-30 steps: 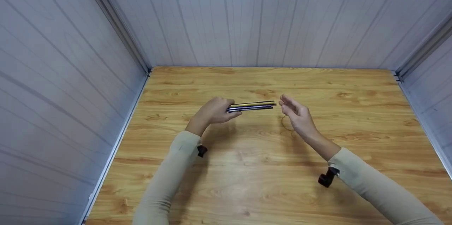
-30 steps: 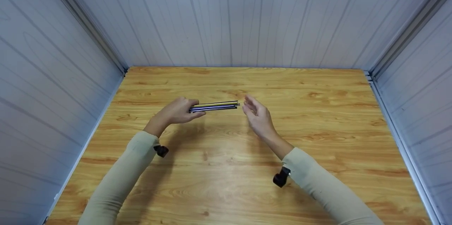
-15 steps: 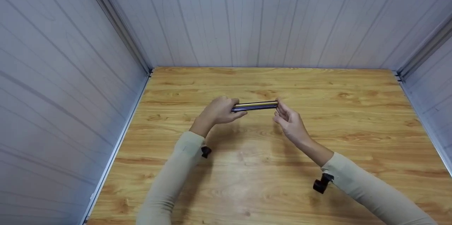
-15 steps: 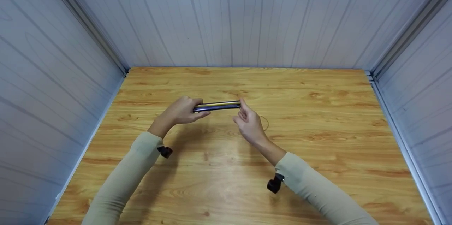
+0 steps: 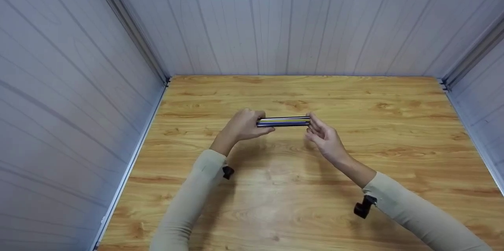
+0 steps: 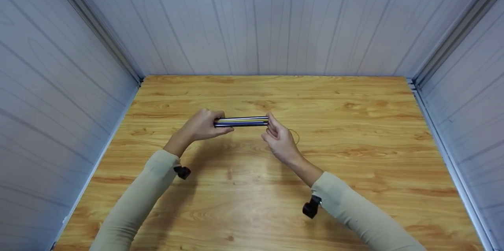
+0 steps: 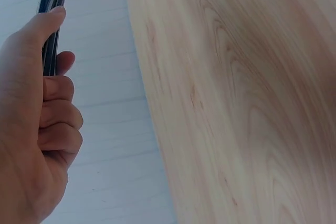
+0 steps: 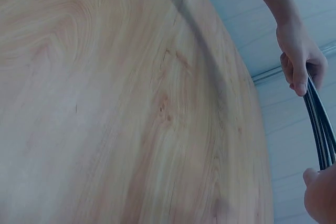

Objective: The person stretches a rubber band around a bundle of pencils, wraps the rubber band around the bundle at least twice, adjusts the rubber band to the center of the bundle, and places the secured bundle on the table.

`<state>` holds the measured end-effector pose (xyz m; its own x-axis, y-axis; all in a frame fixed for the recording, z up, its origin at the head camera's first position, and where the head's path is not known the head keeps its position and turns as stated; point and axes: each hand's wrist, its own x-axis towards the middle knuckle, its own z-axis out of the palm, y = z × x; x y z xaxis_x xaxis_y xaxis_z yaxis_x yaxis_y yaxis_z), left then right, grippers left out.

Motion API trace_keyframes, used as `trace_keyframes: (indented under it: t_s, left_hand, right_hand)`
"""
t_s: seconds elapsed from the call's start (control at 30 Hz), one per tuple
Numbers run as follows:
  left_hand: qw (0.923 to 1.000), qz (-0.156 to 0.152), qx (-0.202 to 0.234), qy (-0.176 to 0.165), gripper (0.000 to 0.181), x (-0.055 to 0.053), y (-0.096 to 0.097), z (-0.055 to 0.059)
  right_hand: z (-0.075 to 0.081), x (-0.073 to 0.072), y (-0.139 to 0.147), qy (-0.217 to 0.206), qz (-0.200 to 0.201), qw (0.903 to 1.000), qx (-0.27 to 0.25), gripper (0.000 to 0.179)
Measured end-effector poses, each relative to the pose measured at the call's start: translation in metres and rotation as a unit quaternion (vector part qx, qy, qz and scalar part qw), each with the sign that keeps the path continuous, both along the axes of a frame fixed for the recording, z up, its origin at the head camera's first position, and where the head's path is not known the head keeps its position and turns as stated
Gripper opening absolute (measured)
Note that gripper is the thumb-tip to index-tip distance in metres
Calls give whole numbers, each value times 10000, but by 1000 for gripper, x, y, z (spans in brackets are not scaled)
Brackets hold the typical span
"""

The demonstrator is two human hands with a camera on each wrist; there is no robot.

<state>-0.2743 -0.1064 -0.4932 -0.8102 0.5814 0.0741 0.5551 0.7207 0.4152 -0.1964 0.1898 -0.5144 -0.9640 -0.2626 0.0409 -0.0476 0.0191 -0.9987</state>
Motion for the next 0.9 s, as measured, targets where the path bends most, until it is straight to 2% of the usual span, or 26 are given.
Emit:
trace_keyframes:
  t_s: [0.2, 0.27, 0.33, 0.47, 0.53, 0.6, 0.8, 0.9]
  left_hand:
    - [9973, 458, 573, -19, 40, 4, 3, -2]
    - [9964, 569, 614, 104, 42, 6, 6, -3]
    - [9958, 663, 510, 364, 43, 8, 9, -5]
    - [9922, 745, -17, 1004, 46, 10, 15, -10]
    - [9905, 721, -201, 1156, 47, 10, 17, -12]
    - [9904, 689, -323, 1157, 48, 9, 18, -13]
    - [9937, 640, -592, 698, 49, 9, 14, -12]
    - [9939, 666, -660, 580, 53, 9, 14, -12]
  right_hand:
    - [1, 0, -2, -54, -25, 9999, -118, 73]
    - [1, 0, -3, -84, -53, 9999, -115, 73]
    - [1, 1, -4, -50, -39, 9999, -125, 74]
    - [1, 1, -9, 86, 22, 9999, -53, 81]
    - [1, 2, -11, 180, 65, 9998, 40, 84]
    - [2, 2, -12, 252, 120, 9995, 113, 87]
    - [4, 3, -8, 248, 313, 9992, -52, 84]
    - [2, 5, -8, 282, 326, 9991, 23, 82]
